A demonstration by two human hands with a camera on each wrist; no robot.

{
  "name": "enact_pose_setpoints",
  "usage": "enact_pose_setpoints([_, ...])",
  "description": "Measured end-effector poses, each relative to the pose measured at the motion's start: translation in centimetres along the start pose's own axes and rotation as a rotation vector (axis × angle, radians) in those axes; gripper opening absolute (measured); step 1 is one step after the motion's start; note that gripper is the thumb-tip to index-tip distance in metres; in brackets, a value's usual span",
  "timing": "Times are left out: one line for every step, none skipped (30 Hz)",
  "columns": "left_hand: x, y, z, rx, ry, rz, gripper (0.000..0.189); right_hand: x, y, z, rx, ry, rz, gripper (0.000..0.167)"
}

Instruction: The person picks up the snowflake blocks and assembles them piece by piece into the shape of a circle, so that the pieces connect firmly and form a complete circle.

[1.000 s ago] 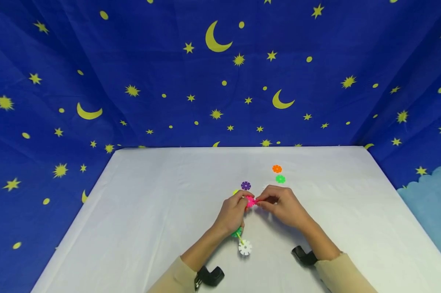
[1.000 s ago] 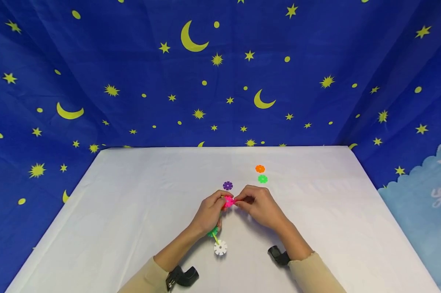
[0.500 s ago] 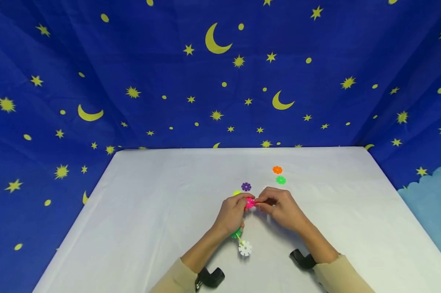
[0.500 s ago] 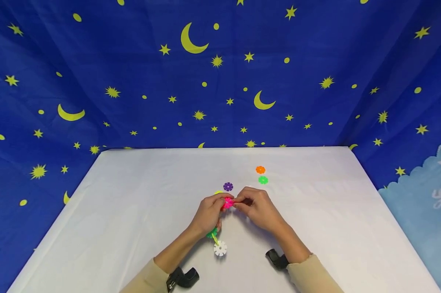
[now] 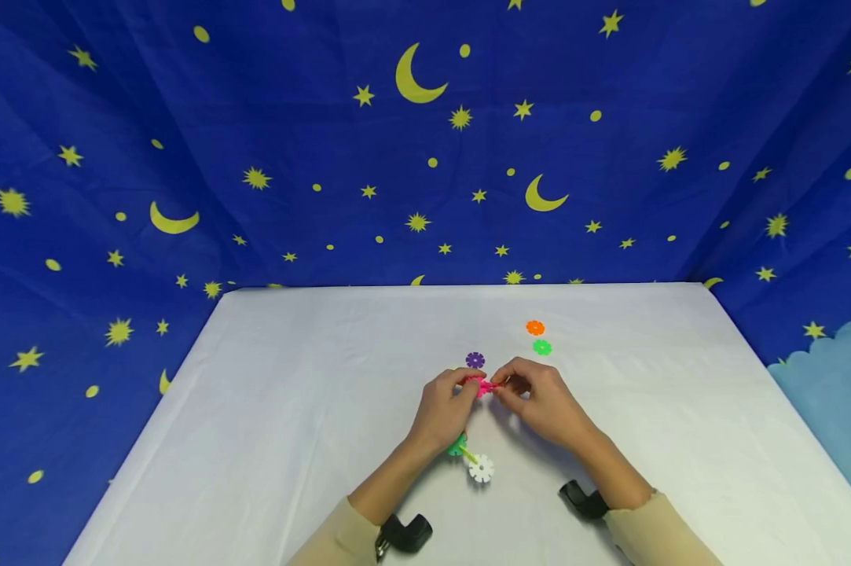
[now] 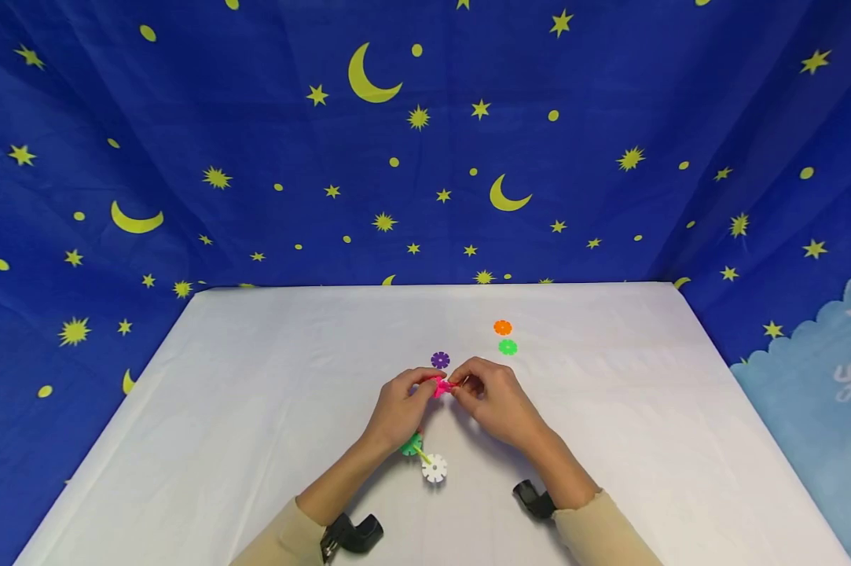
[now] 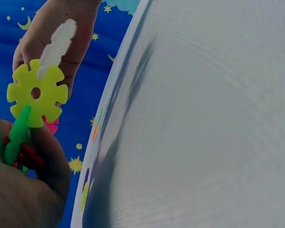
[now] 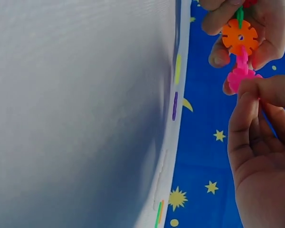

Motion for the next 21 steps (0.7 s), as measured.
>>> enact_pose_setpoints([0.01,0.03,0.01,-0.006,-0.003,0.002,0.026,-0.05,0.02,0.02,0.000,-0.002,-0.002,0.017])
enact_pose_setpoints([-0.01,0.02,0.01,-0.010,-0.005,0.005,0.026,-0.09,0.05,0.04,0.000,-0.001,-0.004,0.017])
enact_pose_setpoints([-0.08,0.01,0.00,-0.014,-0.010,0.005,0.026,-0.09,0.11,0.05,-0.002,0.004,-0.009,0.018])
enact_pose_setpoints([-0.07,-0.07,-0.01,-0.010,-0.007,0.001,0.027,-0.04,0.18,0.08,-0.007,0.009,-0.017,0.018])
enact_pose_setpoints([-0.11,-0.15,-0.02,-0.006,-0.010,-0.013,0.027,0.01,0.25,0.09,-0.011,0.017,-0.025,0.018])
enact_pose_setpoints([-0.12,-0.26,-0.03,0.002,-0.009,-0.027,0.028,0.06,0.31,0.11,-0.015,0.025,-0.032,0.018])
enact_pose_setpoints([-0.15,-0.37,-0.06,0.011,-0.008,-0.046,0.029,0.11,0.35,0.13,-0.018,0.032,-0.036,0.018])
enact_pose_setpoints([-0.18,-0.45,-0.10,0.020,-0.006,-0.065,0.029,0.10,0.36,0.14,-0.019,0.033,-0.037,0.019])
enact_pose_setpoints([-0.21,-0.54,-0.13,0.029,-0.005,-0.088,0.029,0.08,0.37,0.14,-0.020,0.034,-0.040,0.019])
enact_pose_setpoints([-0.24,-0.63,-0.15,0.038,-0.006,-0.111,0.029,0.06,0.37,0.14,-0.022,0.035,-0.041,0.020])
enact_pose_setpoints([-0.29,-0.69,-0.17,0.046,-0.009,-0.129,0.029,-0.02,0.37,0.14,-0.023,0.030,-0.038,0.020])
enact_pose_setpoints([-0.34,-0.74,-0.20,0.052,-0.012,-0.143,0.028,-0.12,0.39,0.14,-0.026,0.021,-0.031,0.021])
enact_pose_setpoints([-0.39,-0.77,-0.22,0.054,-0.015,-0.157,0.027,-0.24,0.40,0.13,-0.029,0.011,-0.023,0.022])
enact_pose_setpoints([-0.42,-0.76,-0.23,0.053,-0.019,-0.167,0.027,-0.39,0.43,0.12,-0.030,0.000,-0.014,0.023])
enact_pose_setpoints([-0.42,-0.77,-0.23,0.050,-0.021,-0.175,0.026,-0.49,0.44,0.13,-0.031,-0.008,-0.005,0.025])
enact_pose_setpoints([-0.45,-0.70,-0.23,0.045,-0.024,-0.182,0.025,-0.59,0.45,0.14,-0.030,-0.015,0.004,0.027])
enact_pose_setpoints([-0.39,-0.69,-0.22,0.042,-0.020,-0.184,0.024,-0.67,0.49,0.15,-0.029,-0.023,0.015,0.028])
enact_pose_setpoints([-0.32,-0.68,-0.20,0.037,-0.019,-0.188,0.024,-0.71,0.57,0.16,-0.029,-0.025,0.023,0.029])
enact_pose_setpoints([-0.24,-0.67,-0.18,0.033,-0.016,-0.190,0.023,-0.73,0.66,0.17,-0.029,-0.026,0.025,0.029])
enact_pose_setpoints([-0.17,-0.68,-0.16,0.030,-0.013,-0.190,0.023,-0.78,0.80,0.18,-0.030,-0.026,0.026,0.028])
enact_pose_setpoints([-0.09,-0.69,-0.13,0.029,-0.009,-0.191,0.023,-0.83,0.97,0.20,-0.033,-0.027,0.024,0.028])
Point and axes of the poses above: each hand's wrist, its own z-axis towards the middle knuckle, its own y-axis out of the back of the hand, x = y × z, the point moved 10 cm from there along z, towards the middle knuckle, and after that the axes turned 10 degrees about z, right-handed, at the moved point
